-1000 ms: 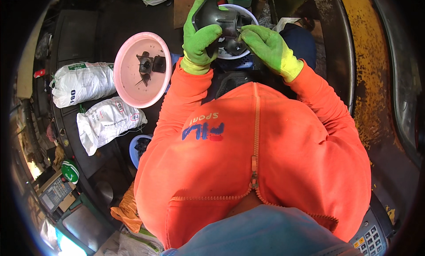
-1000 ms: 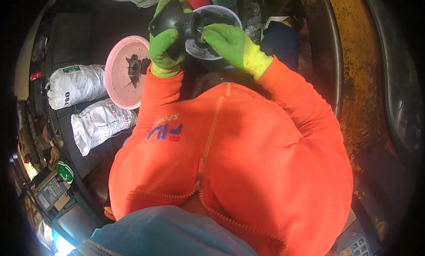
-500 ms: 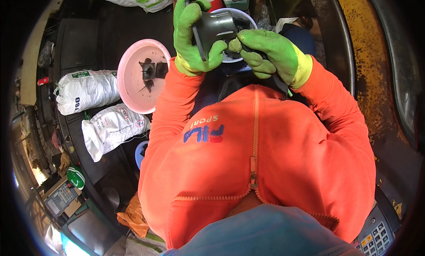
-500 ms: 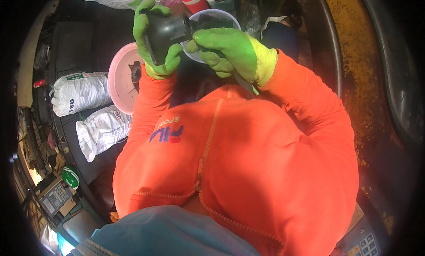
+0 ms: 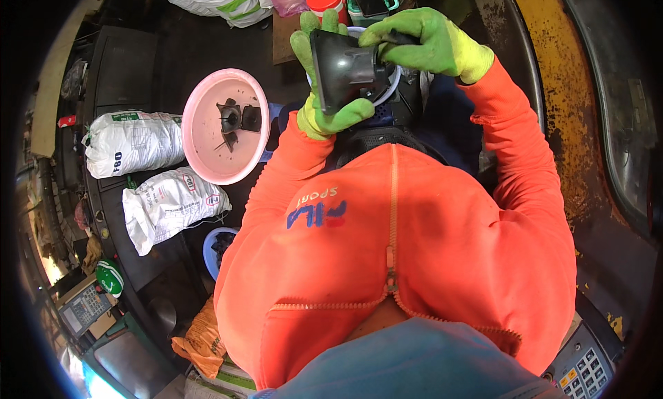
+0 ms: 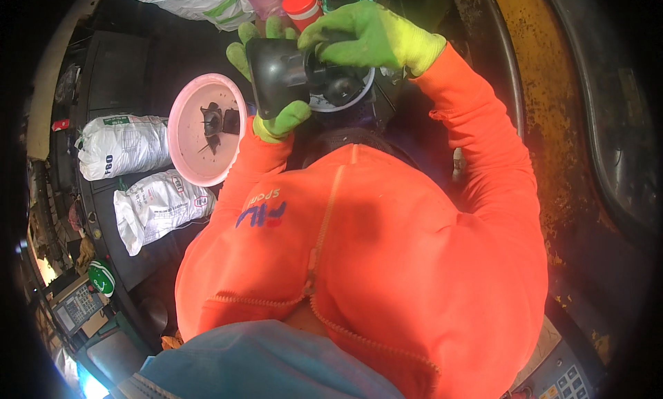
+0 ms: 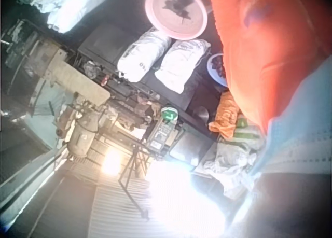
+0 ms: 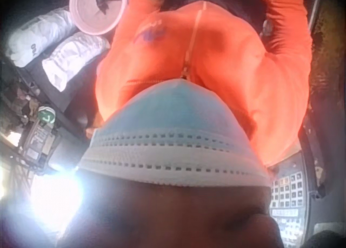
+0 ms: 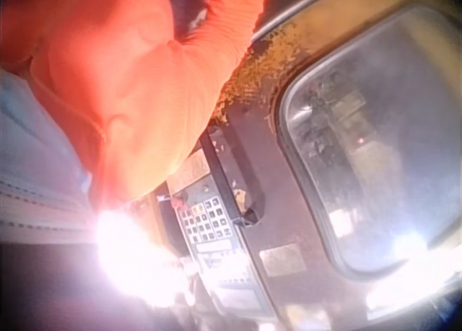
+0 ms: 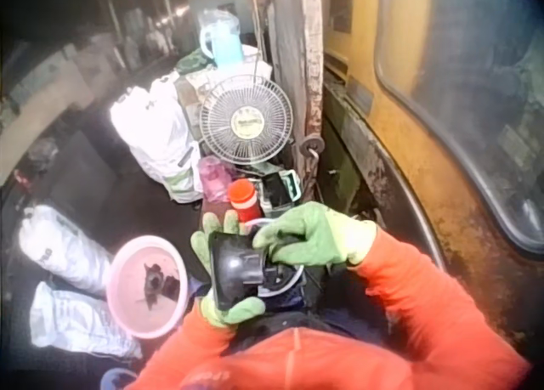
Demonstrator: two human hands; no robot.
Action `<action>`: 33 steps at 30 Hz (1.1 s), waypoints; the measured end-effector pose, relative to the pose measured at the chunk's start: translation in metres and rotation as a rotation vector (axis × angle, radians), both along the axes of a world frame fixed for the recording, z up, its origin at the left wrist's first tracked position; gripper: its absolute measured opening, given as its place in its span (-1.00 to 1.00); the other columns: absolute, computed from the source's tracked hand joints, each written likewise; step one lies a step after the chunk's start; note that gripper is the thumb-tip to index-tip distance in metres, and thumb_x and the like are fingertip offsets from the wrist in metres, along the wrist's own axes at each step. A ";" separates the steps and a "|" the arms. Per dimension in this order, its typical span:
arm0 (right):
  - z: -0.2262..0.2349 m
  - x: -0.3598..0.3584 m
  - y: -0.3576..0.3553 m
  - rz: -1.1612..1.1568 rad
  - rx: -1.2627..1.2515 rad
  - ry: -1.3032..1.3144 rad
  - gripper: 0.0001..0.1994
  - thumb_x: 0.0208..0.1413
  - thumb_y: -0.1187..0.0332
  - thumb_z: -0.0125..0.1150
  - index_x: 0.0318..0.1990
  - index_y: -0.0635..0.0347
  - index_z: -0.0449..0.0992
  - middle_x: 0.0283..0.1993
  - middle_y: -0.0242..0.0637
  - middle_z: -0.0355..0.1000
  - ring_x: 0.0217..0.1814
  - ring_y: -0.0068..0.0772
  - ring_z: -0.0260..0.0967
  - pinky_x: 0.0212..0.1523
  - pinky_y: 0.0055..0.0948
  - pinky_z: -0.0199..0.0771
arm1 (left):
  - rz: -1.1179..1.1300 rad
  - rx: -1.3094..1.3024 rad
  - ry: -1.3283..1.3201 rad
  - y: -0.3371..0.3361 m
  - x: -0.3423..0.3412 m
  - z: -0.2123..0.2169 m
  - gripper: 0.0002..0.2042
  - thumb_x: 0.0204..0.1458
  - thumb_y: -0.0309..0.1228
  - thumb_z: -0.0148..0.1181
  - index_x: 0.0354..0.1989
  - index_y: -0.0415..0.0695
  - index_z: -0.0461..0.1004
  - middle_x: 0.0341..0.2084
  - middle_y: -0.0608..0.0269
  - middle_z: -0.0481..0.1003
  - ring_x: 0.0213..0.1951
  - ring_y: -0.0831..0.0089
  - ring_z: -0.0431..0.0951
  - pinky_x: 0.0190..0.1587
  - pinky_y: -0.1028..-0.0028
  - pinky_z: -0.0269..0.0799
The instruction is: The person repeatedly picks up small black plastic mold parts from a blue bowl, wipes them with a cloth, and places them into a pink bowl. The process is repeated for multiple parts in a consistent sequence.
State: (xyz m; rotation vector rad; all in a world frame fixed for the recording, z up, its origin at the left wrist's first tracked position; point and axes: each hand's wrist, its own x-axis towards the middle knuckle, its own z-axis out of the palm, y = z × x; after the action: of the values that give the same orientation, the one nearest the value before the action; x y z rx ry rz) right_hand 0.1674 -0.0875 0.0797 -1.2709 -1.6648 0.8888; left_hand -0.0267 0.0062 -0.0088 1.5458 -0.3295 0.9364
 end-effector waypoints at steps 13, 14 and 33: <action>0.003 -0.011 -0.003 0.119 0.904 -1.188 -0.64 -0.10 0.31 0.25 -0.06 -0.11 0.54 -0.11 -0.53 0.53 -0.31 -0.48 0.50 -0.37 -0.41 0.48 | -0.931 -1.318 0.081 0.000 0.000 -0.004 -0.05 0.06 0.46 -0.27 0.30 -0.21 0.22 0.19 -0.04 0.35 0.19 0.07 0.41 0.23 0.06 0.35; 0.000 -0.013 -0.004 0.165 0.925 -1.206 -0.64 -0.09 0.29 0.24 -0.04 -0.15 0.53 -0.11 -0.58 0.51 -0.26 -0.48 0.51 -0.33 -0.41 0.50 | -0.821 -1.412 0.141 0.001 -0.002 -0.007 -0.12 0.11 0.39 -0.25 0.30 -0.20 0.24 0.18 -0.05 0.36 0.19 0.07 0.41 0.22 0.03 0.35; -0.039 -0.012 -0.023 -0.236 0.414 -0.443 -0.77 0.22 0.42 0.18 0.00 0.21 0.54 -0.19 -0.13 0.57 -0.19 -0.13 0.56 -0.22 -0.31 0.54 | -0.258 -1.093 0.242 0.000 0.000 0.010 -0.34 -0.09 -0.22 0.04 0.23 -0.32 0.26 0.00 -0.10 0.49 0.04 0.06 0.52 0.13 0.18 0.49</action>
State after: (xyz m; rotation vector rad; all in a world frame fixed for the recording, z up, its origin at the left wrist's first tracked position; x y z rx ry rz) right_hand 0.1550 -0.1100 0.0403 -1.3912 -1.8593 0.1061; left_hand -0.0262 0.0057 0.0009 0.5687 0.1593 0.5401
